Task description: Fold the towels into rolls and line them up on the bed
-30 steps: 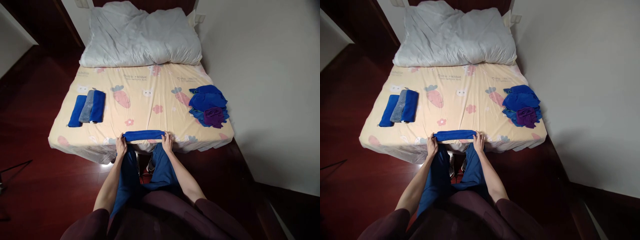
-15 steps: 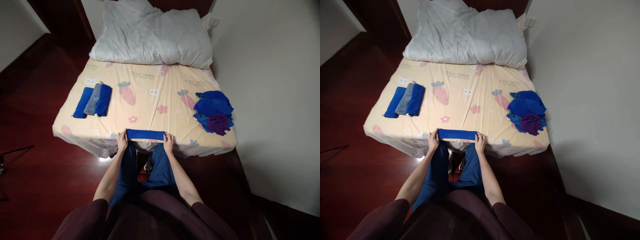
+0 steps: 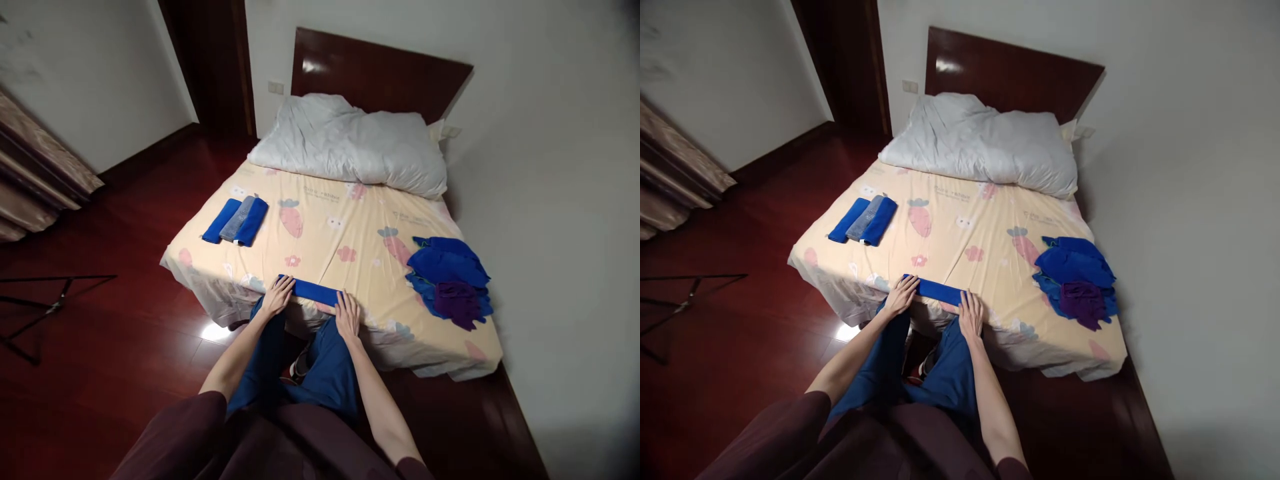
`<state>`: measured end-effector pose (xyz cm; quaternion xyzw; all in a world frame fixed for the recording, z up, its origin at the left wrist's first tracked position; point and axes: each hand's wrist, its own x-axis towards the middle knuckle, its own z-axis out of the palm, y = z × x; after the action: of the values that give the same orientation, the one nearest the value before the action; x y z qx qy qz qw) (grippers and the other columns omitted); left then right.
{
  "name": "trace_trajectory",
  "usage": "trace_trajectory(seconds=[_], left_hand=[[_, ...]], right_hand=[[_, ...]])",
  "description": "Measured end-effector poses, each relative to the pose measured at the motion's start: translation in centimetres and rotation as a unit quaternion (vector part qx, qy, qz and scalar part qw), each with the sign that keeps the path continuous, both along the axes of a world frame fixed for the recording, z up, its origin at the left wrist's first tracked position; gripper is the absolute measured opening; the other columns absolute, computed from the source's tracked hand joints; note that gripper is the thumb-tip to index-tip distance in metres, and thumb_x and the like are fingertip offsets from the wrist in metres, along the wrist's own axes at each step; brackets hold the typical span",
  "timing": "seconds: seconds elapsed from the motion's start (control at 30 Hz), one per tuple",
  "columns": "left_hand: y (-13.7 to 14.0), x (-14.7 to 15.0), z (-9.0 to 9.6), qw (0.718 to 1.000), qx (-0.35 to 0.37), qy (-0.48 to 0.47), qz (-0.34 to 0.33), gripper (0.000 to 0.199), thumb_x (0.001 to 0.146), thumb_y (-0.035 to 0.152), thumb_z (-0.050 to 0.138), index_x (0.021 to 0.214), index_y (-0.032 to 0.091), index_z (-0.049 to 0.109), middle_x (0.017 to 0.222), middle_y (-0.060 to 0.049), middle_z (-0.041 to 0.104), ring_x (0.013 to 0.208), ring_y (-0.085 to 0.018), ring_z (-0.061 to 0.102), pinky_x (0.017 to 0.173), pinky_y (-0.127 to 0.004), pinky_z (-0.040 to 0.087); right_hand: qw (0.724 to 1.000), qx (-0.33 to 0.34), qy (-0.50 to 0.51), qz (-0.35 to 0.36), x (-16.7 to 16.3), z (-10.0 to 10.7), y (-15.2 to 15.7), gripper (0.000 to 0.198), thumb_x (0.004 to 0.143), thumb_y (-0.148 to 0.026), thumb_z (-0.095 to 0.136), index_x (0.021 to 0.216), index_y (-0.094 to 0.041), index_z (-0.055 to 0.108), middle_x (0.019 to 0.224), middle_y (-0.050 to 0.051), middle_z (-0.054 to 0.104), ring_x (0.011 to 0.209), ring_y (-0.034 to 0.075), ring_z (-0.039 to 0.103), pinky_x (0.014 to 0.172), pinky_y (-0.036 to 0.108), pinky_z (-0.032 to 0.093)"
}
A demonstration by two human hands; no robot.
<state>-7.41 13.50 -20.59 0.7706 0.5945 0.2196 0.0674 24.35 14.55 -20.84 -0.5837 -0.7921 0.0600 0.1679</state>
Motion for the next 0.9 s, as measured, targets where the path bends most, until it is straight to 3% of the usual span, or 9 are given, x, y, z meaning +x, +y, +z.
trace_trajectory(seconds=[0.07, 0.17, 0.3, 0.37, 0.47, 0.57, 0.63, 0.8, 0.9], left_hand=[[0.2, 0.2, 0.5, 1.000, -0.020, 0.006, 0.012, 0.055, 0.104, 0.034, 0.036, 0.155, 0.019, 0.047, 0.164, -0.008, 0.041, 0.153, -0.025, 0.036, 0.129, -0.049, 0.023], [0.2, 0.6, 1.5, 0.997, -0.053, -0.034, 0.052, 0.056, 0.100, 0.034, 0.044, 0.154, 0.018, 0.049, 0.162, -0.012, 0.043, 0.153, -0.028, 0.036, 0.129, -0.054, 0.025], [-2.8, 2.3, 1.6, 0.957, -0.006, -0.234, 0.173, 0.045, 0.094, 0.027, 0.050, 0.137, 0.021, 0.063, 0.149, -0.014, 0.056, 0.149, -0.030, 0.042, 0.126, -0.053, 0.032], [-5.2, 3.8, 0.6, 0.887, 0.026, -0.378, 0.263, 0.034, 0.091, 0.027, 0.057, 0.123, 0.025, 0.068, 0.136, -0.014, 0.063, 0.139, -0.029, 0.054, 0.122, -0.051, 0.040], [-7.4, 6.1, -1.0, 0.733, -0.077, -0.593, 0.324, 0.025, 0.080, 0.023, 0.071, 0.105, 0.026, 0.067, 0.113, -0.011, 0.071, 0.104, -0.029, 0.073, 0.099, -0.051, 0.059], [-5.9, 7.5, -0.8, 0.572, -0.131, -0.728, 0.354, 0.028, 0.075, 0.015, 0.079, 0.097, 0.023, 0.064, 0.105, -0.009, 0.072, 0.092, -0.023, 0.076, 0.091, -0.042, 0.063], [-3.4, 7.6, 0.2, 0.520, -0.115, -0.756, 0.381, 0.028, 0.075, 0.014, 0.081, 0.093, 0.022, 0.061, 0.097, -0.007, 0.071, 0.090, -0.019, 0.075, 0.090, -0.035, 0.062], [2.1, 6.4, 1.4, 0.501, -0.119, -0.736, 0.440, 0.038, 0.075, 0.030, 0.086, 0.075, 0.020, 0.050, 0.063, 0.004, 0.054, 0.057, -0.014, 0.063, 0.063, -0.031, 0.062], [3.2, 6.2, 1.2, 0.522, -0.118, -0.724, 0.436, 0.049, 0.073, 0.040, 0.087, 0.068, 0.022, 0.042, 0.054, 0.008, 0.043, 0.044, -0.009, 0.048, 0.048, -0.025, 0.052]], right_hand=[[0.997, -0.023, -0.039, 0.064, -0.1, 0.1, -0.3, 0.056, 0.106, -0.028, 0.032, 0.161, -0.025, 0.040, 0.169, 0.005, 0.033, 0.157, 0.025, 0.028, 0.126, 0.047, 0.025], [0.994, -0.067, -0.051, 0.073, 0.0, 0.3, -0.1, 0.057, 0.105, -0.028, 0.032, 0.162, -0.023, 0.036, 0.171, 0.005, 0.027, 0.159, 0.023, 0.025, 0.126, 0.045, 0.028], [0.990, -0.119, -0.016, 0.074, 0.4, 2.3, 2.0, 0.053, 0.106, -0.027, 0.032, 0.156, -0.022, 0.048, 0.165, 0.006, 0.040, 0.154, 0.022, 0.036, 0.125, 0.042, 0.032], [0.988, -0.131, -0.008, 0.077, 0.6, 4.0, 3.6, 0.052, 0.104, -0.021, 0.034, 0.152, -0.023, 0.053, 0.161, 0.006, 0.048, 0.151, 0.020, 0.041, 0.126, 0.039, 0.032], [0.979, -0.189, -0.032, 0.073, 0.7, 6.2, 6.2, 0.054, 0.098, -0.013, 0.045, 0.151, -0.021, 0.053, 0.160, 0.008, 0.049, 0.150, 0.019, 0.044, 0.125, 0.035, 0.033], [0.959, -0.267, -0.064, 0.069, 0.7, 7.1, 8.5, 0.060, 0.090, -0.013, 0.062, 0.149, -0.021, 0.055, 0.150, 0.012, 0.060, 0.138, 0.022, 0.058, 0.115, 0.033, 0.044], [0.954, -0.283, -0.073, 0.062, 0.5, 7.2, 9.7, 0.065, 0.083, -0.012, 0.071, 0.145, -0.023, 0.059, 0.141, 0.012, 0.067, 0.128, 0.023, 0.066, 0.106, 0.031, 0.050], [0.950, -0.296, -0.087, 0.051, -0.2, 6.8, 11.1, 0.065, 0.068, -0.012, 0.082, 0.130, -0.025, 0.069, 0.130, 0.010, 0.072, 0.119, 0.026, 0.070, 0.095, 0.029, 0.054], [0.948, -0.301, -0.094, 0.040, -0.6, 6.7, 11.1, 0.060, 0.064, -0.010, 0.082, 0.120, -0.028, 0.074, 0.122, 0.006, 0.076, 0.112, 0.026, 0.073, 0.090, 0.029, 0.055]])
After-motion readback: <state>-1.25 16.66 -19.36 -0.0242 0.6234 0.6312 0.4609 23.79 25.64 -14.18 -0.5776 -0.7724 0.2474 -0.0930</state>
